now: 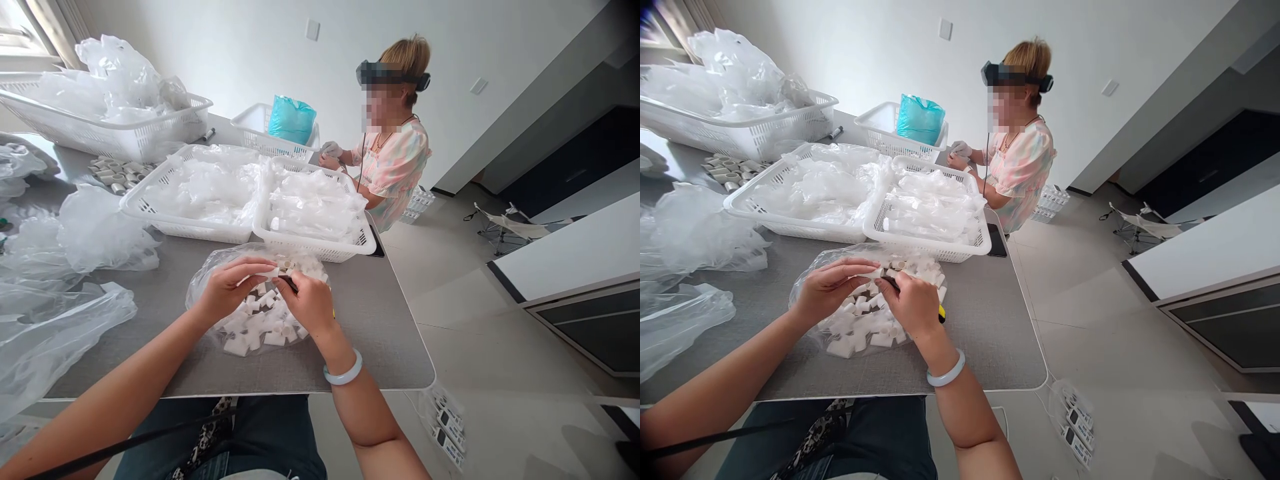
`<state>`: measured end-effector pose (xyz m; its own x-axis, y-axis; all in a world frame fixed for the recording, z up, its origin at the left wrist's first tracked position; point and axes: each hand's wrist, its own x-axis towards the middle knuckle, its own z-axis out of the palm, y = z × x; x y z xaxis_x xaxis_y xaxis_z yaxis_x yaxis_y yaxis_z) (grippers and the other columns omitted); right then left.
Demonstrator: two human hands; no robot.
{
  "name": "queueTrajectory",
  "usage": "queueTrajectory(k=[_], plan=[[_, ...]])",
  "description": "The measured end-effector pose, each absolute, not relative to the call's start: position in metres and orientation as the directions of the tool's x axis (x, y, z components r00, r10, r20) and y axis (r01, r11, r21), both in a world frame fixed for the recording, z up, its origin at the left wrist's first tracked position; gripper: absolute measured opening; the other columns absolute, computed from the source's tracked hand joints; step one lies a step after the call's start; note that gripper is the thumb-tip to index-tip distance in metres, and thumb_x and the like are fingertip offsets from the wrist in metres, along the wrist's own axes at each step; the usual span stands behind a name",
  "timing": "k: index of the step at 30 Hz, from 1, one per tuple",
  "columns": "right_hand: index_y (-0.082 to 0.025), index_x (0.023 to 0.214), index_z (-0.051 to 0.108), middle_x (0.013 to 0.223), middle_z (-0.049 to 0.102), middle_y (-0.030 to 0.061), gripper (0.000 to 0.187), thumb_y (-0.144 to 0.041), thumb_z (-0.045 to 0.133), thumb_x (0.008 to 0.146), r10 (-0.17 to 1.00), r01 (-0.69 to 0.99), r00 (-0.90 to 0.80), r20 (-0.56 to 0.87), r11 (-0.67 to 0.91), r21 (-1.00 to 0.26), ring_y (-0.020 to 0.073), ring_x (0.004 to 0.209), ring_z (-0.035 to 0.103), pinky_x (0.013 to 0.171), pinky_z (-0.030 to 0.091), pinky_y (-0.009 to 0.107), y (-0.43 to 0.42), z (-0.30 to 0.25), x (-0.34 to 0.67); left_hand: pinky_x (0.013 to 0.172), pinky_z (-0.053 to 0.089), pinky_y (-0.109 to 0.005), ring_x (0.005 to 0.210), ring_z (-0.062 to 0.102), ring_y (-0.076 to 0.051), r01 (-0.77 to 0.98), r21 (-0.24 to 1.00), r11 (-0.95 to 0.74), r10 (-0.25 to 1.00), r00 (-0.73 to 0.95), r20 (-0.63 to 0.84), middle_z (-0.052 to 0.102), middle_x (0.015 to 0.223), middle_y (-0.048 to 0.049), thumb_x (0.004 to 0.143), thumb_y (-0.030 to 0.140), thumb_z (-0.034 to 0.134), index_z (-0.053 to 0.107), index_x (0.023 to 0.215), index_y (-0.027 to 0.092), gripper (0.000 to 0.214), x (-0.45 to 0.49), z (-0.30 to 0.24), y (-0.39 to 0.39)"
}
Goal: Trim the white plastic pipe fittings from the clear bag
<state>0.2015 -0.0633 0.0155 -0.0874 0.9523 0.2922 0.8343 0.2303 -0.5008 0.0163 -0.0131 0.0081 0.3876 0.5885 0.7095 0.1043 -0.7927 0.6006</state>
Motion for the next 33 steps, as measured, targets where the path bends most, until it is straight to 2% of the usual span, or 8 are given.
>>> queueTrajectory(k=[3,6,10,13,16,20,26,33], plan=[[-0.022,0.059,0.046,0.047,0.042,-0.0030,0.067,-0.077,0.026,0.093,0.976,0.770,-0.074,0.204,0.186,-0.610,0.0089,0.041,0.035,0.043,0.021,0.024,-0.063,0.019,0.203,0.079,0.061,-0.028,0.094,0.074,-0.019,0.129,0.515,-0.847,0.519,0.410,0.750,0.078,0.103,-0.0069,0.097,0.022,0.059,0.076,0.103,0.024,0.017,0.015,0.006,-0.011],[-0.022,0.057,0.042,0.047,0.043,-0.0034,0.065,-0.076,0.030,0.092,0.978,0.633,-0.034,0.208,0.182,-0.752,0.0090,0.043,0.039,0.045,0.028,0.023,-0.064,0.022,0.206,0.075,0.060,-0.028,0.092,0.074,-0.020,0.119,0.595,-0.795,0.588,0.393,0.707,0.078,0.102,-0.0073,0.095,0.026,0.062,0.076,0.101,0.024,0.016,0.015,0.005,-0.011],[-0.022,0.064,0.052,0.051,0.047,-0.0047,0.057,-0.072,0.044,0.090,0.921,0.541,0.107,0.374,0.261,-0.799,0.0092,0.048,0.042,0.047,0.036,0.021,-0.066,0.024,0.210,0.067,0.059,-0.026,0.089,0.072,-0.022,-0.032,0.897,-0.442,0.843,0.328,0.427,0.076,0.104,-0.0090,0.085,0.036,0.074,0.076,0.104,0.021,0.024,0.019,0.006,-0.015],[-0.021,0.084,0.065,0.060,0.056,-0.0025,0.050,-0.066,0.047,0.092,0.883,0.538,0.108,0.457,0.335,-0.774,0.0103,0.052,0.048,0.050,0.041,0.022,-0.068,0.026,0.210,0.067,0.058,-0.027,0.081,0.071,-0.020,-0.199,0.968,-0.151,0.909,0.357,0.215,0.077,0.095,-0.0075,0.076,0.040,0.083,0.078,0.099,0.020,0.032,0.024,0.005,-0.017],[-0.021,0.094,0.069,0.066,0.063,-0.0002,0.045,-0.061,0.049,0.093,0.884,0.531,0.053,0.464,0.368,-0.763,0.0113,0.056,0.054,0.053,0.043,0.021,-0.069,0.025,0.206,0.068,0.057,-0.028,0.075,0.070,-0.019,-0.315,0.947,0.061,0.887,0.452,0.094,0.076,0.087,-0.0062,0.070,0.039,0.087,0.078,0.094,0.019,0.032,0.029,0.005,-0.020],[-0.021,0.074,0.063,0.062,0.064,-0.0004,0.046,-0.061,0.050,0.093,0.910,0.457,0.047,0.411,0.346,-0.819,0.0120,0.057,0.056,0.054,0.046,0.022,-0.069,0.023,0.203,0.067,0.056,-0.027,0.071,0.069,-0.017,-0.365,0.912,0.189,0.830,0.555,0.050,0.076,0.081,-0.0069,0.068,0.035,0.090,0.079,0.087,0.017,0.028,0.036,0.008,-0.024],[-0.020,0.078,0.063,0.059,0.058,-0.0010,0.049,-0.063,0.045,0.093,0.862,0.539,0.232,0.451,0.272,-0.797,0.0116,0.053,0.049,0.050,0.042,0.023,-0.065,0.023,0.211,0.074,0.059,-0.028,0.076,0.072,-0.018,-0.416,0.860,0.294,0.816,0.577,0.000,0.077,0.083,-0.0064,0.065,0.032,0.093,0.080,0.085,0.018,0.027,0.036,0.010,-0.023],[-0.020,0.084,0.066,0.068,0.066,0.0018,0.047,-0.061,0.044,0.096,0.862,0.607,0.058,0.503,0.370,-0.704,0.0121,0.058,0.058,0.054,0.045,0.021,-0.068,0.021,0.206,0.069,0.059,-0.024,0.069,0.069,-0.015,-0.418,0.858,0.298,0.806,0.591,0.008,0.076,0.078,-0.0063,0.067,0.032,0.092,0.081,0.086,0.016,0.027,0.034,0.013,-0.023]])
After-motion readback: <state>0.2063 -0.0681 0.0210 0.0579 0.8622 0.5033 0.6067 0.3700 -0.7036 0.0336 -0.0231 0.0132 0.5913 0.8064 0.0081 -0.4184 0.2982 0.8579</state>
